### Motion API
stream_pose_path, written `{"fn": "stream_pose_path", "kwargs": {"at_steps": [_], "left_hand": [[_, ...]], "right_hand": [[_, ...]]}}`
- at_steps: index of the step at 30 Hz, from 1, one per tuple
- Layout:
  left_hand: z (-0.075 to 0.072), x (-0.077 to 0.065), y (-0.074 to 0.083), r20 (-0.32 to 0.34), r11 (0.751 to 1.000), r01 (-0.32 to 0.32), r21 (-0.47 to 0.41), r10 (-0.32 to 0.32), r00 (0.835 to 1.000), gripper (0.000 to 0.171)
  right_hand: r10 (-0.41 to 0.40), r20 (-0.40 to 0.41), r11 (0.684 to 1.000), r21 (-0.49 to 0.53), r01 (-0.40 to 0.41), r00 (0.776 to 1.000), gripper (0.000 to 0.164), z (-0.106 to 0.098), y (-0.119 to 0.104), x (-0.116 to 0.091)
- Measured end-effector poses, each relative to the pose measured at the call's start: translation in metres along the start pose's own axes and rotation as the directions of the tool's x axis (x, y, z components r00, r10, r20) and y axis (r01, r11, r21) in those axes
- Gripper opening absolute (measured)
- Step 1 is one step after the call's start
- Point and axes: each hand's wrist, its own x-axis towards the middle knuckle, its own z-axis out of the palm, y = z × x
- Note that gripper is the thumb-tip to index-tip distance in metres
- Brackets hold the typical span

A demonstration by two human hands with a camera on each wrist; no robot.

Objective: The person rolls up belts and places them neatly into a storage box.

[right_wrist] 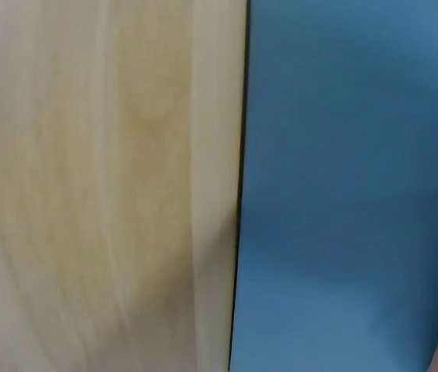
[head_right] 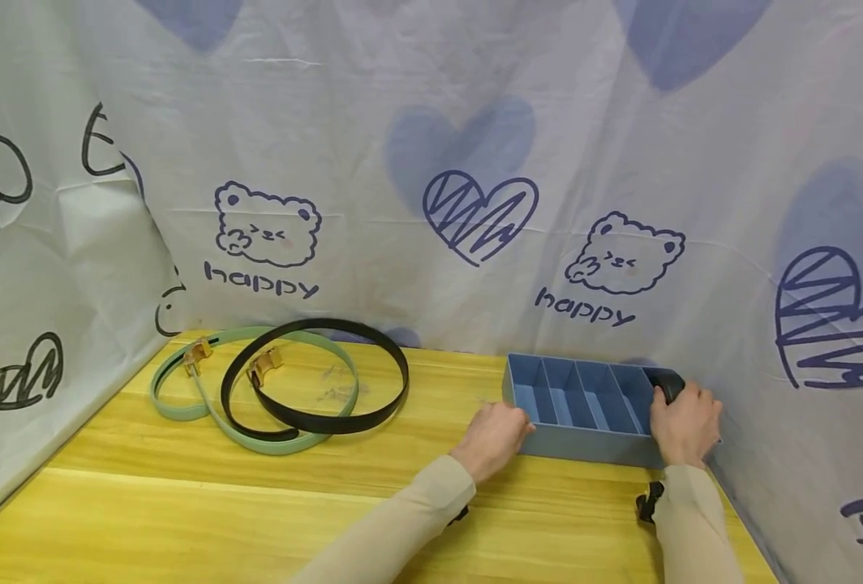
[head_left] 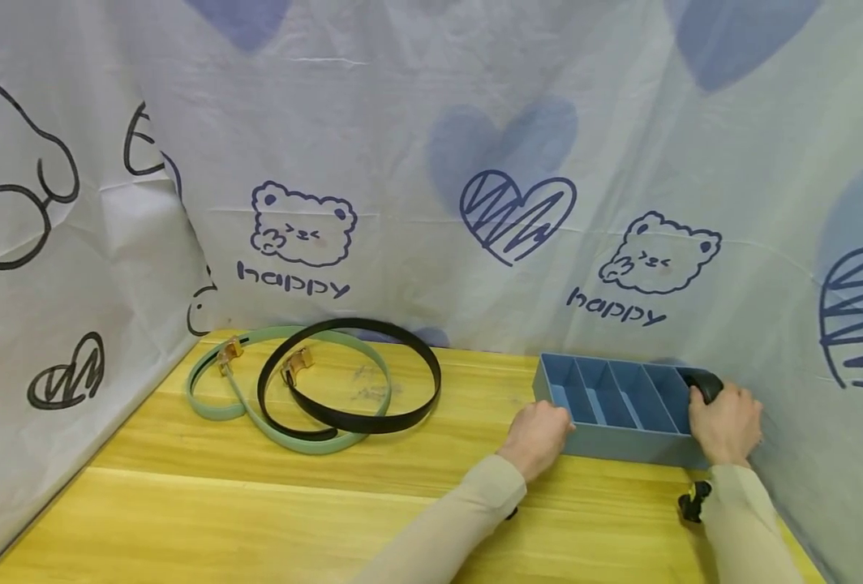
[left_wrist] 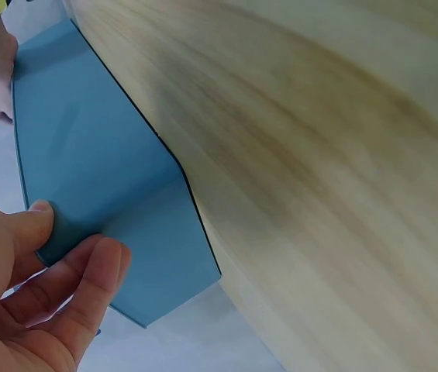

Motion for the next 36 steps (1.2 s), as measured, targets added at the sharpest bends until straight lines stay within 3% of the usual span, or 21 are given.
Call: {"fn": "stream_pose_path", "kwargs": {"at_steps": [3,7,11,15,19,23,29,32,36], "left_hand": [[0.001,0.0,0.001,0.014,1.0,0.011,-0.005,-0.011,1.0,0.022],[0.001,0.0,-0.001,0.009,1.0,0.005,-0.012,-0.005,1.0,0.022],[0.002,-0.003,-0.006,-0.009,0.999,-0.042,-0.029,0.041,0.999,0.019],[0.001,-0.011,-0.011,0.034,0.993,-0.104,-0.063,0.107,0.994,0.016],[-0.001,-0.019,-0.018,0.079,0.983,-0.166,-0.079,0.172,0.982,0.039],[-0.001,-0.025,-0.025,0.078,0.972,-0.204,-0.117,0.214,0.974,0.046],[-0.006,-0.037,-0.039,0.103,0.947,-0.23,-0.225,0.258,0.961,0.054],[-0.013,-0.041,-0.047,0.126,0.947,-0.221,-0.232,0.254,0.959,0.053],[-0.022,-0.045,-0.06,0.186,0.967,-0.17,-0.192,0.205,0.961,0.035]], "right_hand": [[-0.044,-0.077,0.999,0.01,0.045,0.996,0.055,0.004,0.001,0.003],[-0.065,-0.106,0.997,0.024,0.068,0.992,0.054,0.004,0.001,0.004],[-0.058,-0.11,0.997,0.049,0.064,0.992,0.054,0.004,-0.002,0.002],[-0.067,-0.17,0.994,0.077,0.081,0.983,0.048,0.005,-0.003,-0.002],[-0.129,-0.299,0.981,0.103,0.167,0.945,0.033,0.008,-0.007,-0.006],[-0.23,-0.36,0.953,0.104,0.284,0.904,0.024,0.014,-0.019,-0.011],[-0.381,-0.263,0.908,0.075,0.413,0.886,0.02,0.021,-0.054,-0.028],[-0.471,-0.2,0.861,0.106,0.497,0.859,0.017,0.025,-0.077,-0.042],[-0.571,-0.099,0.793,0.19,0.579,0.815,0.014,0.032,-0.11,-0.065]]}}
